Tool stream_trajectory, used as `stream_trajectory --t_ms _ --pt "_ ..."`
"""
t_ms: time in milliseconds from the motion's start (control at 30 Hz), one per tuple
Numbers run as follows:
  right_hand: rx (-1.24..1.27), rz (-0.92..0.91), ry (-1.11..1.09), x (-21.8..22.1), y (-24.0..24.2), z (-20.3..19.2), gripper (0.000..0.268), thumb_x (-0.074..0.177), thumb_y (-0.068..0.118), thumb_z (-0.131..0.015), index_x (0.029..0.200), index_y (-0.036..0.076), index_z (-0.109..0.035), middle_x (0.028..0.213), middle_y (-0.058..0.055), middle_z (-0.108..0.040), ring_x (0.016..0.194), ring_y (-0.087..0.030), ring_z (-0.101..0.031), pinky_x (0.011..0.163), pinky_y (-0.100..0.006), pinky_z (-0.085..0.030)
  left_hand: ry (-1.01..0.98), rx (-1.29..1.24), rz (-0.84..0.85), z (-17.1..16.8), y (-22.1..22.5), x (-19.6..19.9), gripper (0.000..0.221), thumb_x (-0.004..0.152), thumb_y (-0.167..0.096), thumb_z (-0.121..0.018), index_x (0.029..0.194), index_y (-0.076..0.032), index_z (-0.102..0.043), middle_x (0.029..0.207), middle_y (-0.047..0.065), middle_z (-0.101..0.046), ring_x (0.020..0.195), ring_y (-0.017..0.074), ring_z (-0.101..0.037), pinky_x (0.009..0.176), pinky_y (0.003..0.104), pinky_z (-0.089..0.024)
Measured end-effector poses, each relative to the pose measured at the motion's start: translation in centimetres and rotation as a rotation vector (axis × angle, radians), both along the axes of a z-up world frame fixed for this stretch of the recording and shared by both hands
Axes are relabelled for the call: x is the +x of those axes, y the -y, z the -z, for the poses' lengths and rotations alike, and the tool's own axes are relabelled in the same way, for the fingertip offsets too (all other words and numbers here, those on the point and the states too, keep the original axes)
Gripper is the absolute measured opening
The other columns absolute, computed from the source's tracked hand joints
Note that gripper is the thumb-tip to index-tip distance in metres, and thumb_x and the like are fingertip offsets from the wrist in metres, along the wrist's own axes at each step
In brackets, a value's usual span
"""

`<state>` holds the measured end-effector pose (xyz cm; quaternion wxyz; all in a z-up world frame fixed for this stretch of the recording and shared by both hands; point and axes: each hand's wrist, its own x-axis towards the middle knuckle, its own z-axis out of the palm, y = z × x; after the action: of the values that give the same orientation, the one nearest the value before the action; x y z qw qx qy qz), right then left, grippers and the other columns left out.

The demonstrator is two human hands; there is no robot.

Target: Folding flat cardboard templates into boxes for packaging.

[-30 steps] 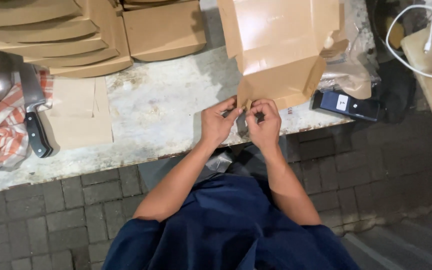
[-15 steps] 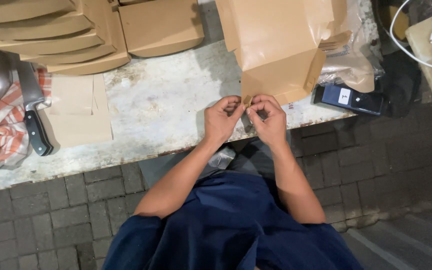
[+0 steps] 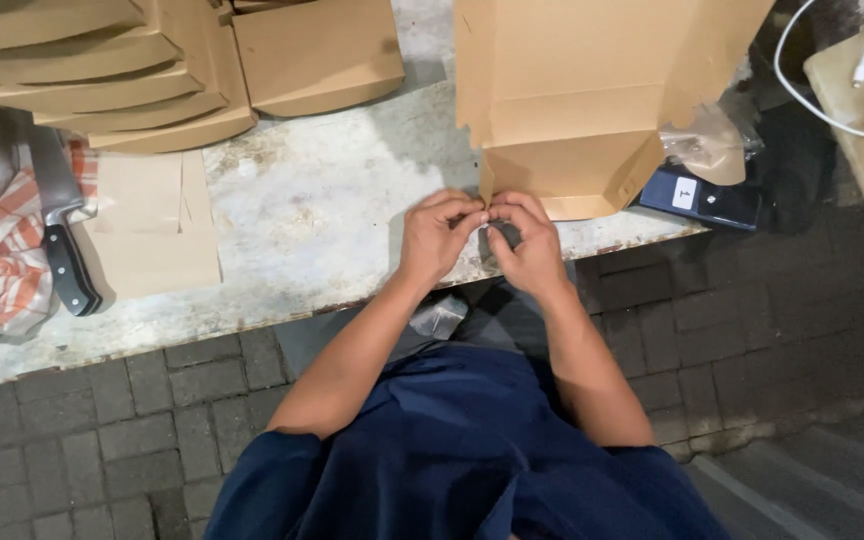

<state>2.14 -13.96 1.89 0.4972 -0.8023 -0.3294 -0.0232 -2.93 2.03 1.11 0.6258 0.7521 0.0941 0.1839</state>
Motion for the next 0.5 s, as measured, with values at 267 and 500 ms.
stream_trajectory --t_ms 267,500 --pt "0.274 -0.001 -0.133 -1.2 -0.5 -1.0 0.036 0.085 -0.007 -0.064 0.119 -0.002 -0.055 0.103 -0.019 -0.064 0.086 -0.033 -0.072 0.067 -0.04 -0.058 -0.166 0.024 0.113 -1.1 -1.3 0.6 0.019 0.081 -0.018 -0.076 0.089 -0.011 -0.06 0.07 0.011 -0.065 0.068 0.0266 -0.066 0.064 0.039 -0.052" --pt "0.68 0.39 -0.164 -2.0 3.0 2.2 0.03 0.093 0.001 -0.058 0.119 0.007 -0.045 0.114 -0.012 -0.055 0.076 -0.011 -0.05 0.052 -0.019 -0.043 -0.352 0.267 0.052 -0.8 -8.7 -2.8 0.019 0.083 -0.021 -0.064 0.096 -0.011 -0.055 0.088 0.024 -0.065 0.089 0.0466 -0.065 0.077 0.055 -0.048"
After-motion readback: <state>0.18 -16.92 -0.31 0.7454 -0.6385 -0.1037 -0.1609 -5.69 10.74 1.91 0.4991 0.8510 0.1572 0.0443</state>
